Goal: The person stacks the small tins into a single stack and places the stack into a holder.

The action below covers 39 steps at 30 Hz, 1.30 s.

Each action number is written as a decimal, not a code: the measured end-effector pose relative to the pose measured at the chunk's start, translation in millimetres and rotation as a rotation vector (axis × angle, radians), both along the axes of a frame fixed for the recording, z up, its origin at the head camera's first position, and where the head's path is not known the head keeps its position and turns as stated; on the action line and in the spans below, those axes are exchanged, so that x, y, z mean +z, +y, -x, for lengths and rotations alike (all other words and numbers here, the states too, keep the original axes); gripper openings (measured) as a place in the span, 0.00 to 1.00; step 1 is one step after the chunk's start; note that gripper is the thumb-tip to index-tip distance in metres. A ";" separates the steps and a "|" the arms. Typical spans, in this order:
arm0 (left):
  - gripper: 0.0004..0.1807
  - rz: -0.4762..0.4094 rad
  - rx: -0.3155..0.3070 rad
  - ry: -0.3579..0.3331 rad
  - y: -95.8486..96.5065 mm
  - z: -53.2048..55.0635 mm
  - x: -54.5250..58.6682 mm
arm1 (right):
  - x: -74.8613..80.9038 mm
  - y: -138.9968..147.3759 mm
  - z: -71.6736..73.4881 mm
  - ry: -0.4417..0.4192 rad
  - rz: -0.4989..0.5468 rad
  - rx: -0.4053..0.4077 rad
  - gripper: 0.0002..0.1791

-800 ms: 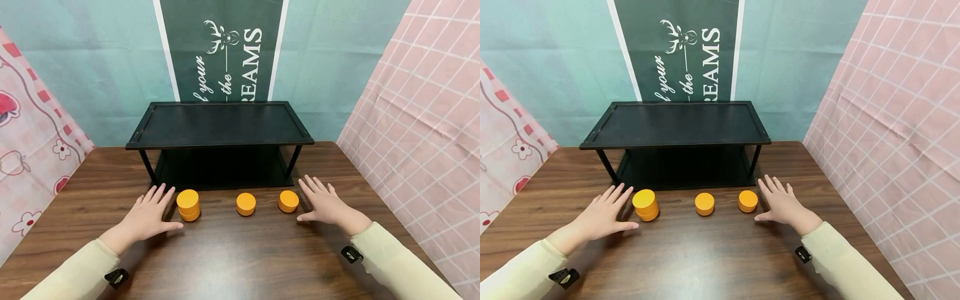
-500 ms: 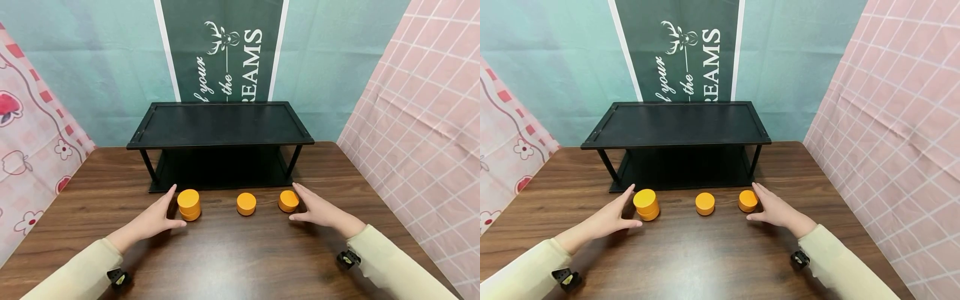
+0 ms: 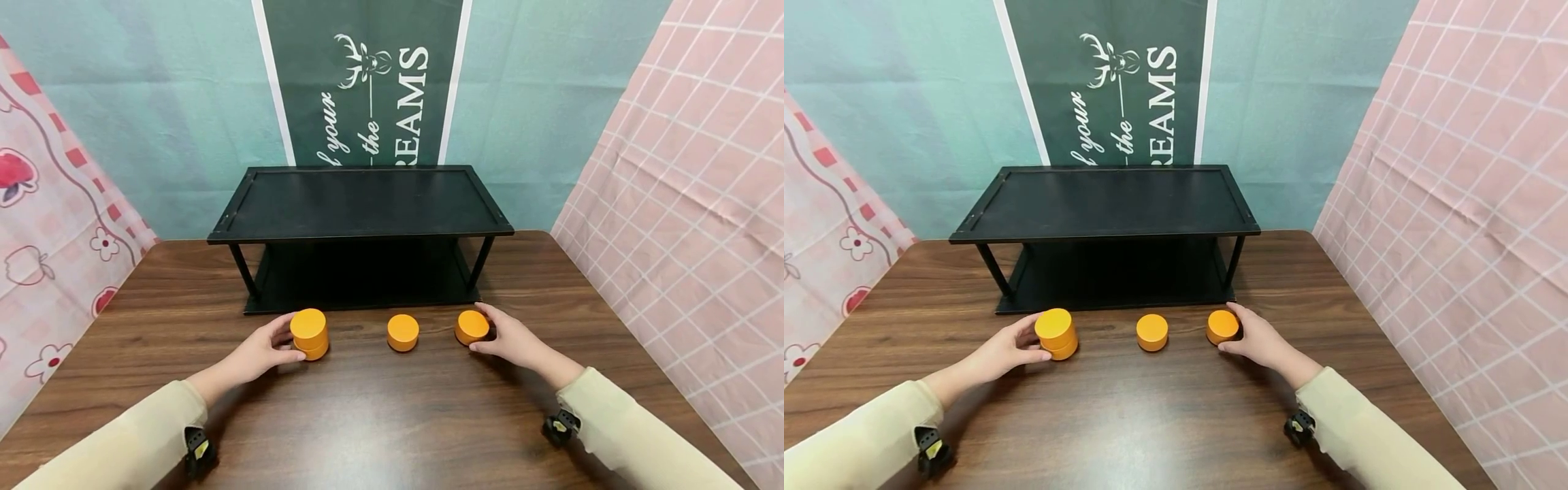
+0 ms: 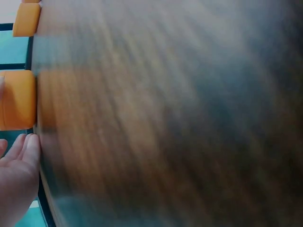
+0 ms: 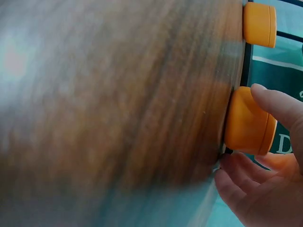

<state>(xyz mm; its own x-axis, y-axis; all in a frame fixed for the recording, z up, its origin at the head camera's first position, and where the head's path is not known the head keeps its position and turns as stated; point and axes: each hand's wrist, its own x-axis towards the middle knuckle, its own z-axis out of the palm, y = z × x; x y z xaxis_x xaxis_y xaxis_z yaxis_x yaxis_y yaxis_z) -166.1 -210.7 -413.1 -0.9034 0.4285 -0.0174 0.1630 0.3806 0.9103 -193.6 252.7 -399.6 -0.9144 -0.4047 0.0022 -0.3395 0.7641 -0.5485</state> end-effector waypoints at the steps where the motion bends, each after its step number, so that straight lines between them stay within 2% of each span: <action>1: 0.41 -0.002 0.001 0.002 0.1 0.1 -0.4 | -0.9 -1.1 0.5 0.006 0.006 -0.002 0.43; 6: 0.37 -0.005 -0.003 0.004 0.7 1.1 -2.3 | -1.6 -5.1 1.9 0.023 0.019 -0.019 0.38; 14: 0.32 -0.004 -0.021 0.022 0.2 3.3 -3.8 | -1.2 -5.4 3.8 0.016 0.029 -0.045 0.37; 27: 0.33 -0.044 -0.002 -0.018 -1.3 1.9 -9.1 | 2.8 -4.4 3.6 0.041 0.112 -0.113 0.37; 39: 0.33 -0.089 0.032 -0.052 -1.3 2.5 -14.4 | 9.3 -5.5 -0.2 0.076 0.188 -0.134 0.36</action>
